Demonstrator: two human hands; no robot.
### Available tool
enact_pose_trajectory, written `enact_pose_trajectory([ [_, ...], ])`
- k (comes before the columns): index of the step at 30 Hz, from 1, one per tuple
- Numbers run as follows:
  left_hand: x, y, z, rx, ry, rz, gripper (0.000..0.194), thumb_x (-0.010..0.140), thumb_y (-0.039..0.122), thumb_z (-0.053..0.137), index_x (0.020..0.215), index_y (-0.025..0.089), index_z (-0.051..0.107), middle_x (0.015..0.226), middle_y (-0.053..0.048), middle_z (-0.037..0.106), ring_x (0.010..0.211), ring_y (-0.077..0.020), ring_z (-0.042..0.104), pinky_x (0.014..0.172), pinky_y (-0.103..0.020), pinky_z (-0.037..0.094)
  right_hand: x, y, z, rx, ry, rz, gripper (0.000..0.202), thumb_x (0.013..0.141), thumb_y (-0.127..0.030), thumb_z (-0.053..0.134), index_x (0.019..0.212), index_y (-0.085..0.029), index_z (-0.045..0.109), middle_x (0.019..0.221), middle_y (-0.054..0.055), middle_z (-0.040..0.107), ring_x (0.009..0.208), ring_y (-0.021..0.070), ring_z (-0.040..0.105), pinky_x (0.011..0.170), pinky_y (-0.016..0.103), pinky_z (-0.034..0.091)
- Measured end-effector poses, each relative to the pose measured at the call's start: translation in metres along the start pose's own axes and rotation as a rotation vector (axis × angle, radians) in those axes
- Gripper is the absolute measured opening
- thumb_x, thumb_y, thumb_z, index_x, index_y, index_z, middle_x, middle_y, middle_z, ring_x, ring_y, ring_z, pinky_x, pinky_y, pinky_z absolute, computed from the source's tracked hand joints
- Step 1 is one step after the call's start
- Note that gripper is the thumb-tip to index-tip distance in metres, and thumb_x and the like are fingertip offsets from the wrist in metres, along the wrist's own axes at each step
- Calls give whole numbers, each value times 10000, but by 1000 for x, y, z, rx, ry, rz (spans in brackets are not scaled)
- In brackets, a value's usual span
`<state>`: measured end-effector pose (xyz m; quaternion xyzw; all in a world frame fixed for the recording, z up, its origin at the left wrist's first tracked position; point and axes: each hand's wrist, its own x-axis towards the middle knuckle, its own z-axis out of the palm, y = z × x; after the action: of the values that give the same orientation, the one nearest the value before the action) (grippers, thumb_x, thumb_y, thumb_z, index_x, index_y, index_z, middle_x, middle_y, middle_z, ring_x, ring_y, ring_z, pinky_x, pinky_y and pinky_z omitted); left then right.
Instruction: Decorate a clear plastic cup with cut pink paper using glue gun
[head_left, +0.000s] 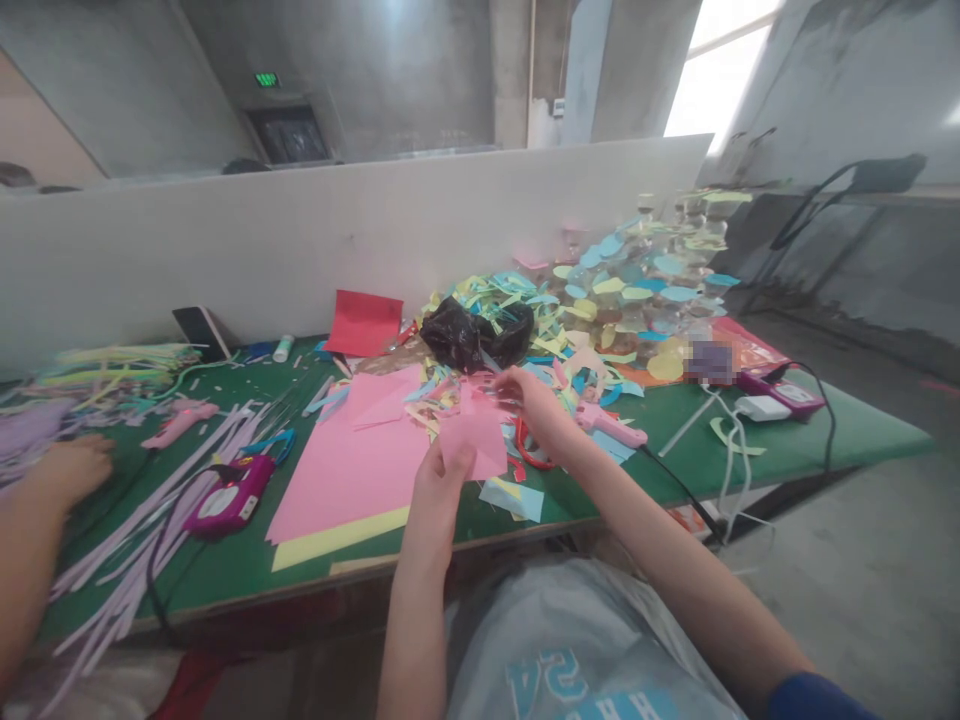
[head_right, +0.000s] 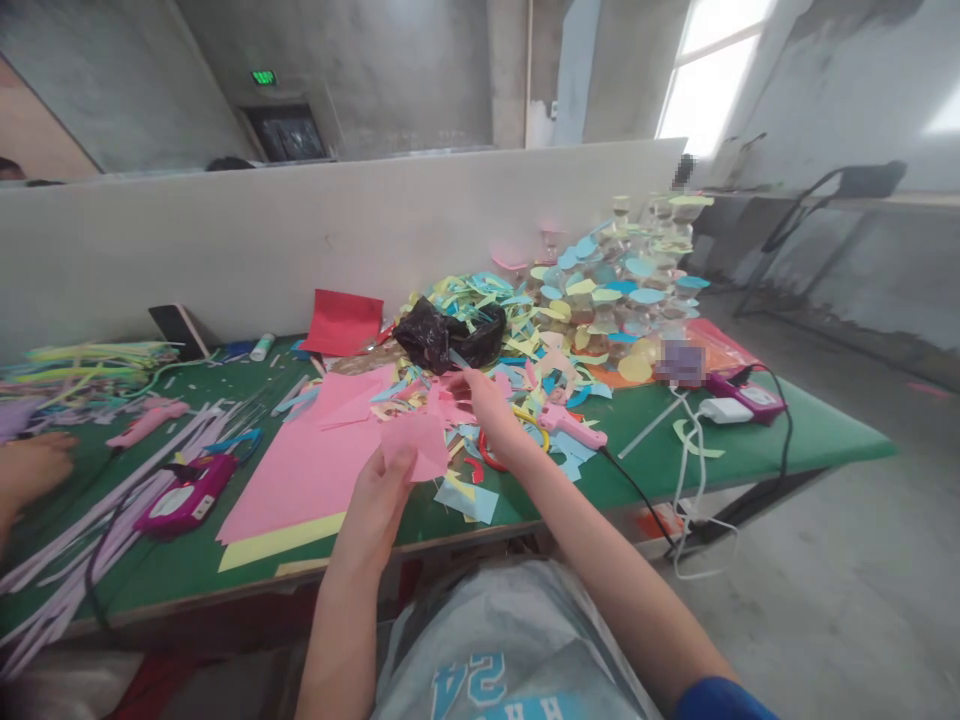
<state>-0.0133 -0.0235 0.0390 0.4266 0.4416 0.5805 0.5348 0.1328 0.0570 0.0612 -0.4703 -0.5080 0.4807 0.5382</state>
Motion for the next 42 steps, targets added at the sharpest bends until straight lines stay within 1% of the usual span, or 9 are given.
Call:
enact_pose_trajectory([
  [7, 4, -4, -11, 175, 129, 29, 481, 838, 549, 636, 1170, 203, 677, 1243, -107, 690, 1222, -290, 586, 1054, -445, 418, -34, 28, -102, -666, 218, -163, 137, 829, -296, 557, 919, -211, 614, 1137, 133, 593, 1160, 346, 435, 1048, 514, 272],
  [9, 4, -2, -10, 225, 136, 51, 459, 845, 538, 630, 1154, 204, 683, 1223, -100, 700, 1214, -283, 591, 1047, -430, 422, -43, 44, -120, -844, 260, -159, 224, 840, -296, 590, 1028, -183, 634, 1150, 167, 588, 1119, 367, 452, 997, 518, 315],
  [10, 3, 0, -8, 243, 133, 71, 453, 844, 533, 632, 1145, 199, 684, 1205, -98, 707, 1202, -279, 597, 1033, -417, 431, -47, 52, -126, -1114, 273, -171, 272, 880, -339, 559, 1090, -181, 628, 1128, 165, 597, 1056, 354, 493, 930, 488, 377],
  [14, 0, 7, -4, 288, 88, 153, 442, 823, 525, 651, 1102, 183, 675, 1128, -84, 725, 1124, -260, 628, 946, -352, 472, -52, 71, -139, -1307, 290, -199, 308, 911, -274, 545, 1191, -166, 617, 1152, 170, 607, 978, 329, 531, 829, 425, 418],
  [18, 1, 10, -6, 311, 83, 175, 408, 815, 508, 659, 1060, 182, 656, 1067, -70, 721, 1050, -239, 638, 884, -318, 479, -49, 65, -131, -1354, 302, -277, 289, 978, -251, 424, 1147, -155, 639, 1150, 169, 615, 1013, 327, 521, 844, 418, 411],
  [25, 5, 7, -11, 301, 138, 151, 418, 795, 501, 671, 1061, 184, 605, 1060, -66, 680, 1010, -226, 622, 844, -316, 473, -63, 62, -72, -1455, 243, -390, 335, 983, -417, 491, 1111, -160, 664, 1082, 150, 656, 1012, 329, 514, 881, 419, 397],
  [28, 6, 6, -11, 335, 142, 156, 378, 798, 485, 667, 1020, 188, 595, 1024, -54, 667, 986, -217, 612, 827, -305, 466, -69, 61, -59, -1523, 241, -324, 363, 985, -437, 479, 1107, -154, 671, 1068, 169, 659, 1001, 350, 518, 869, 443, 396],
  [33, 6, 6, -8, 371, 156, 155, 350, 776, 461, 685, 988, 196, 599, 981, -48, 669, 954, -220, 621, 800, -304, 473, -55, 43, -51, -1486, 14, -104, 393, 983, -406, 480, 1147, -94, 654, 1136, 241, 646, 1063, 373, 549, 865, 433, 418],
  [42, 5, 6, -7, 369, 86, 115, 384, 779, 476, 677, 1029, 187, 636, 1005, -74, 715, 950, -238, 657, 811, -328, 498, -31, 19, -34, -1372, -17, 97, 189, 894, -197, 580, 992, -85, 697, 1021, 249, 700, 981, 343, 676, 749, 364, 472],
])
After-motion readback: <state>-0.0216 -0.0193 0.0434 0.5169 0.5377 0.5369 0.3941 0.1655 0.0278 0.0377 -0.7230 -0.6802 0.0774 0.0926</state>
